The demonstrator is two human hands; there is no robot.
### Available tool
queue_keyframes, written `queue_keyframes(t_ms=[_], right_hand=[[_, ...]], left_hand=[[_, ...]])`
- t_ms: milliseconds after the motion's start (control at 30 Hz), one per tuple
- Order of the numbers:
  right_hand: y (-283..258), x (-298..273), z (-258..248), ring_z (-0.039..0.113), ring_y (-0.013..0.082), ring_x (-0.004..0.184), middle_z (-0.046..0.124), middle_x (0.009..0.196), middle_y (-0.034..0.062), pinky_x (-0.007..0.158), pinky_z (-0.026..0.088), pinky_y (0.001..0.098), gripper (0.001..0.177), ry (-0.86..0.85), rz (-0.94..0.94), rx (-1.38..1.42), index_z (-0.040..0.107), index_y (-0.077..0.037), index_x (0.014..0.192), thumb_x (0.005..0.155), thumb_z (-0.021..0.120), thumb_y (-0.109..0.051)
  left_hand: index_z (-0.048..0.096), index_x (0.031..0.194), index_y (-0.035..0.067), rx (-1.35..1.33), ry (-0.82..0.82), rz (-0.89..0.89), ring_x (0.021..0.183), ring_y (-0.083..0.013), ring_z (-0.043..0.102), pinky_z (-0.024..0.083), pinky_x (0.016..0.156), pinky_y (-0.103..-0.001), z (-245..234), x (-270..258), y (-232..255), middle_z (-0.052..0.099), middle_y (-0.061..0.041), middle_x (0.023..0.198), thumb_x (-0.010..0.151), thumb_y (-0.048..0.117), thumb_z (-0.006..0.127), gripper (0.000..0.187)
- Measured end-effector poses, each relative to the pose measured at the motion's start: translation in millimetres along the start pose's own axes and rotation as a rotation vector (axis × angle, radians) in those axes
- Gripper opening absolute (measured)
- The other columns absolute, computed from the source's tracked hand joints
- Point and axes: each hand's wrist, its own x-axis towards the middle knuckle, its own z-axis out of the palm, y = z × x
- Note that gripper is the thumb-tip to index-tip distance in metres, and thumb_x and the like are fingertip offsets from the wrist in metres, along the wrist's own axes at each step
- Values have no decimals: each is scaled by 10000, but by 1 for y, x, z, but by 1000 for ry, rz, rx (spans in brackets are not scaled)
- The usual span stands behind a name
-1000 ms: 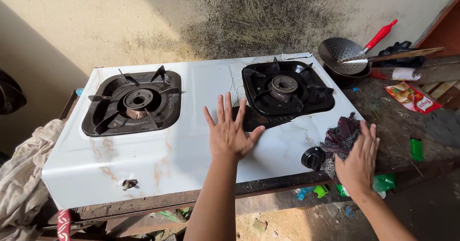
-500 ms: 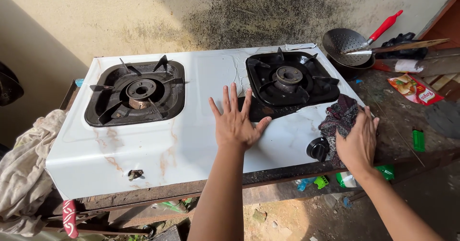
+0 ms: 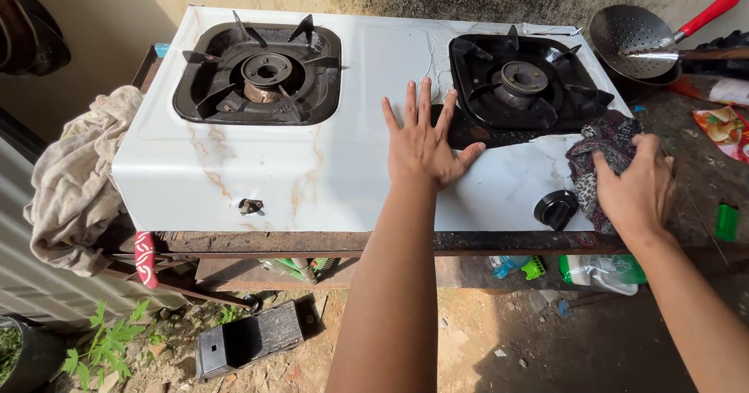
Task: Scrubbing and wiping a gas stove with a cloth and soapy water.
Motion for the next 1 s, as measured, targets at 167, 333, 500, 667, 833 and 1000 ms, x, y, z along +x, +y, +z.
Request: queue_keyframes(t_ms=[167, 333, 500, 667, 833, 1000], right_hand=[[55, -14, 18, 371, 483, 1512, 399, 1590, 358, 1246, 299, 533, 836, 7, -446, -122, 391, 117, 1486, 923, 704, -416], [87, 9, 35, 400, 464, 1495, 396, 1624, 334, 1198, 343, 521, 905, -11, -371, -142, 358, 117, 1571, 912, 689, -408], [0, 13, -16, 608, 457, 1291, 679, 1339, 288, 1133, 423, 490, 573, -119, 219, 56, 632, 30, 1316, 1022, 636, -462], [45, 17, 25, 533, 473, 1381, 655, 1382, 267, 1168, 403, 543, 562, 91, 36, 67, 670, 16, 1345, 994, 694, -423], [89, 17, 41, 508, 477, 1394, 577, 1478, 290, 1184, 397, 544, 557, 232, -412, 0, 573, 71, 1324, 1039, 667, -399], [52, 52, 7, 685, 431, 1049, 741, 1095, 248, 969, 511, 541, 553, -82, 171, 136, 718, -6, 1234, 913, 709, -457]], left_hand=[[99, 1636, 296, -2, -6, -2, 1571, -323, -17, -18, 1195, -661, 0, 0, -1, 43, -116, 1709, 855, 857, 293, 980], [90, 1634, 298, -11, -5, 3, 1571, -320, -14, -13, 1197, -658, 0, -1, -1, 43, -116, 1708, 860, 853, 293, 974], [86, 1629, 299, -28, -3, 6, 1567, -325, -13, -19, 1197, -654, 3, 1, -1, 38, -119, 1706, 853, 852, 304, 978], [95, 1632, 293, -41, 12, 10, 1568, -330, 6, -16, 1198, -654, 5, 1, -1, 47, -125, 1706, 854, 848, 315, 981], [105, 1629, 285, -43, 26, 20, 1564, -337, 14, -15, 1192, -662, 4, 1, -3, 60, -129, 1700, 852, 837, 326, 978], [123, 1621, 263, -70, 49, 25, 1554, -347, 30, -20, 1187, -657, 5, 2, -2, 87, -146, 1687, 842, 825, 353, 988]])
